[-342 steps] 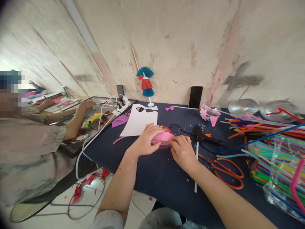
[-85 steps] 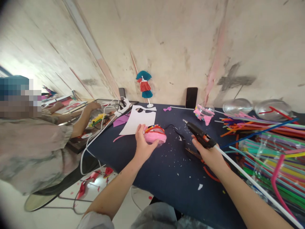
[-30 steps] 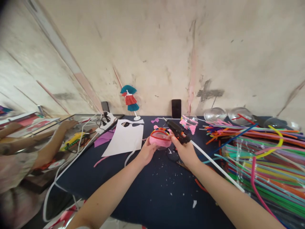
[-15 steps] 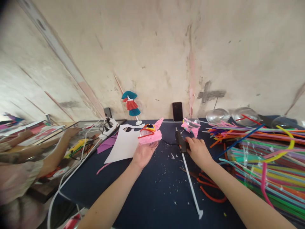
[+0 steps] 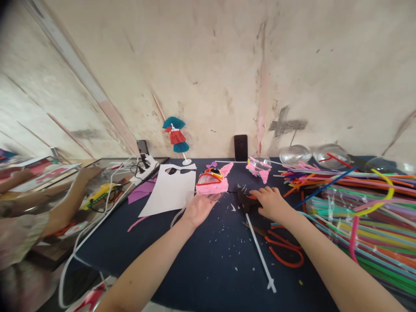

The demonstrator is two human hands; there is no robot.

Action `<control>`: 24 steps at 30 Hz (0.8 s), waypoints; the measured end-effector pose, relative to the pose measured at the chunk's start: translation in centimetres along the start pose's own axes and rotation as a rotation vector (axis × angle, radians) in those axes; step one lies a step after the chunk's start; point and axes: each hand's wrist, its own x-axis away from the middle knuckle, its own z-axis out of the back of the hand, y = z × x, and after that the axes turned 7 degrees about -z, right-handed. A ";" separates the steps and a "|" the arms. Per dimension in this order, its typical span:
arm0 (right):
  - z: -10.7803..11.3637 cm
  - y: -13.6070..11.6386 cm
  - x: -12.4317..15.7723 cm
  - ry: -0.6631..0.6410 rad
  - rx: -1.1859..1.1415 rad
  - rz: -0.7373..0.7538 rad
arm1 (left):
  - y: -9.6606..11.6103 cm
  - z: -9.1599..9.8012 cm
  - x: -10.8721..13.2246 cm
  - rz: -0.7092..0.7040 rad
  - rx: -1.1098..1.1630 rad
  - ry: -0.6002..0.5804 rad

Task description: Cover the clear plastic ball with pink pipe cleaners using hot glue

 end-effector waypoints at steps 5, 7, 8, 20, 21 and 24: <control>-0.1 0.0 0.6 -0.006 -0.035 0.000 | -0.3 -0.2 0.1 0.023 -0.051 0.053; 0.2 -0.2 0.5 0.065 -0.071 0.004 | -0.2 -0.3 0.1 0.021 -0.071 0.063; 0.4 -0.4 0.5 0.116 -0.105 0.004 | -0.2 -0.4 0.1 0.021 -0.074 0.063; 3.8 -7.2 1.6 0.402 -0.858 -0.054 | -0.6 -1.6 1.0 0.063 -0.119 -0.008; 3.8 -7.6 1.7 0.392 -0.890 -0.093 | -0.7 -1.9 1.2 0.050 -0.135 -0.022; 3.8 -8.3 1.7 0.372 -0.988 -0.187 | -1.0 -2.6 1.5 0.003 -0.185 -0.026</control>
